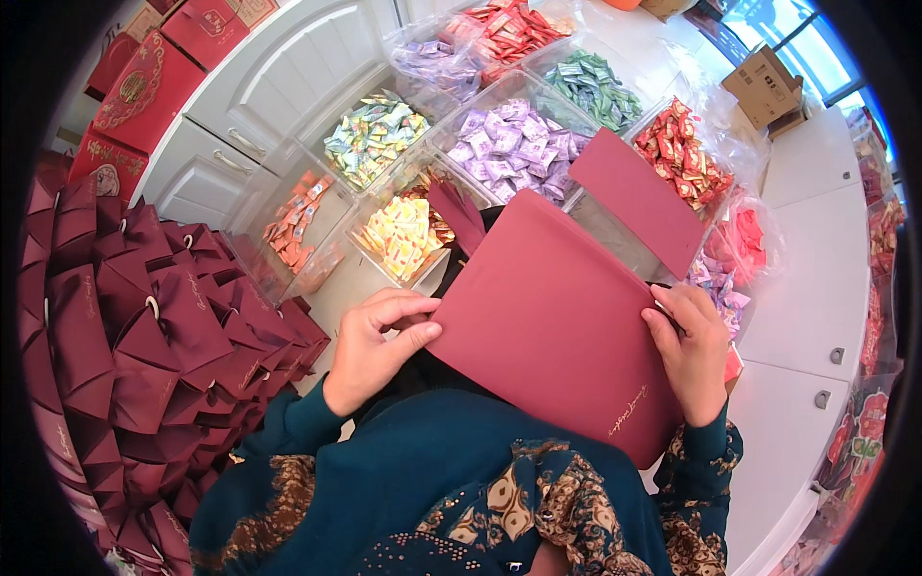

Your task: The person folds maroon paper sheets into bag shapes and secures them with small metal pins. They repeatedly pick up a sheet, fold it, insert a pin, and place the finished bag on a growing stack. The workspace contains bins of colorful wrapped candies and stacks of completed bags.

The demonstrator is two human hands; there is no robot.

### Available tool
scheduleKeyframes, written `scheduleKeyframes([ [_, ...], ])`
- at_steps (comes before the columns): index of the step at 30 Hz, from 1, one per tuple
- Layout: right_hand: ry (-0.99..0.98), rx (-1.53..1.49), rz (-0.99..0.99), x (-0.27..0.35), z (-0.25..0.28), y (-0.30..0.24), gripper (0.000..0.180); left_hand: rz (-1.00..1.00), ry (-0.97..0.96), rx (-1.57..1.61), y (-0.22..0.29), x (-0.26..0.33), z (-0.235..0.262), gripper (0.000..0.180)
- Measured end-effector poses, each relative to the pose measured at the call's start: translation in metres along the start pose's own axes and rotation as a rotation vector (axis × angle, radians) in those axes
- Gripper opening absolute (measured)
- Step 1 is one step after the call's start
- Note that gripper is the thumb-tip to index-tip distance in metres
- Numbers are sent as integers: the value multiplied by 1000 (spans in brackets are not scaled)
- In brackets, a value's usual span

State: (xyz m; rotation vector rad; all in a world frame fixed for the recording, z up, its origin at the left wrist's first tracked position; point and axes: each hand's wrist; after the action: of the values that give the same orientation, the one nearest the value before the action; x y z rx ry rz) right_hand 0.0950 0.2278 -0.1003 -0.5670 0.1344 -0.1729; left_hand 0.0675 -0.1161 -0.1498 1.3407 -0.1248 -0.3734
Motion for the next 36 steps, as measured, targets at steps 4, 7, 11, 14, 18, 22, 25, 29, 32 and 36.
scheduleKeyframes([
  [4,56,4,13,5,-5,1,23,17,90,15,4,16,-9,33],
  [7,79,-13,21,7,-7,5,21,40,189,113,0,25,-15,27],
  [11,91,-89,25,6,-9,8,18,129,297,422,-4,29,-19,19],
  [14,109,-112,33,6,-12,8,17,134,319,452,-3,32,-21,17],
  [18,113,-128,14,6,-13,8,16,293,325,532,2,29,-17,19],
  [22,119,-132,8,6,-15,9,16,349,345,563,8,29,-17,19],
  [25,128,-145,-11,8,-18,10,16,352,367,595,15,30,-16,19],
  [29,151,-150,-17,8,-18,10,17,164,350,588,22,31,-18,19],
  [32,159,-170,-33,9,-18,11,17,142,287,573,22,33,-14,25],
  [36,201,-164,-4,8,-19,7,16,260,186,645,26,27,-15,36],
])
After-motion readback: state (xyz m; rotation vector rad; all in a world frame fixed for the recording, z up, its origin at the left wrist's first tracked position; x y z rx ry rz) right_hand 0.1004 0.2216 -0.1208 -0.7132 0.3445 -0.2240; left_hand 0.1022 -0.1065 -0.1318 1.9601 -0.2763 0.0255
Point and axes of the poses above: each hand's wrist, its own x-axis away from the middle knuckle, its own z-axis out of the back of the hand, y = z × x, and after that the axes turned 15 degrees about -z, right-handed
